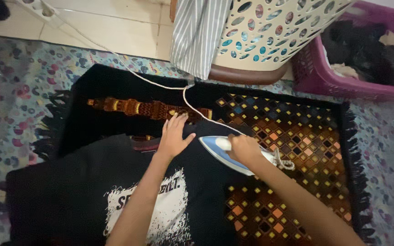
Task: The person irons a black t-shirt on a rug using an iron, smoothing the fabric and sleeves with the tool before folding it.
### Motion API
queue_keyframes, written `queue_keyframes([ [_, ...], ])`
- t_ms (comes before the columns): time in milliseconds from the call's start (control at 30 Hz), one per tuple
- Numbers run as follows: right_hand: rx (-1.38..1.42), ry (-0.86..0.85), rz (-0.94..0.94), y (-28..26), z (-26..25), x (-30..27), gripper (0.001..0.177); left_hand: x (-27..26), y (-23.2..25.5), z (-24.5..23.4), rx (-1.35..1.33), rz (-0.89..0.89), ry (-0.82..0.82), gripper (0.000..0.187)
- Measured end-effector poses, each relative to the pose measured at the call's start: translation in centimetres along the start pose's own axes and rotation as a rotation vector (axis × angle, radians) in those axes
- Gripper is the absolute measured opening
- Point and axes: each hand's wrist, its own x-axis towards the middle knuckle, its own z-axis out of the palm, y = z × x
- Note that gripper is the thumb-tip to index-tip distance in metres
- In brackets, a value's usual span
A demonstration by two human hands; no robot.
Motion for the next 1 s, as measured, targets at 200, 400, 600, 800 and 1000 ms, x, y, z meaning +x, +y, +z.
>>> queue_keyframes([
  [200, 0.098, 0.008, 0.203, 1.4, -1.6, 4.4, 0.057, 3.0, -2.2, 0.6, 0.219, -0.091, -0.245, 0.028],
  [400, 0.052, -0.038, 0.111, 1.6, -1.2, 5.2, 0.060, 3.1, -3.7, 1.0, 0.295, -0.070, -0.147, 0.026],
  [600, -0.193, -0.272, -0.037, 1.4, -1.1, 2.6, 0.064, 2.8, -4.1, 1.5, 0.375, -0.161, -0.211, 0.027],
  [800, -0.025, 0.008, 0.028, 1.7, -0.9, 6.5, 0.055, 2.2, -4.1, 1.6, 0.366, -0.088, -0.124, 0.024],
  [1000, -0.168, -0.037, -0.628, 6.8, 2.3, 1.8, 0.050, 2.5, -4.1, 1.5, 0.430, -0.148, -0.195, 0.025],
])
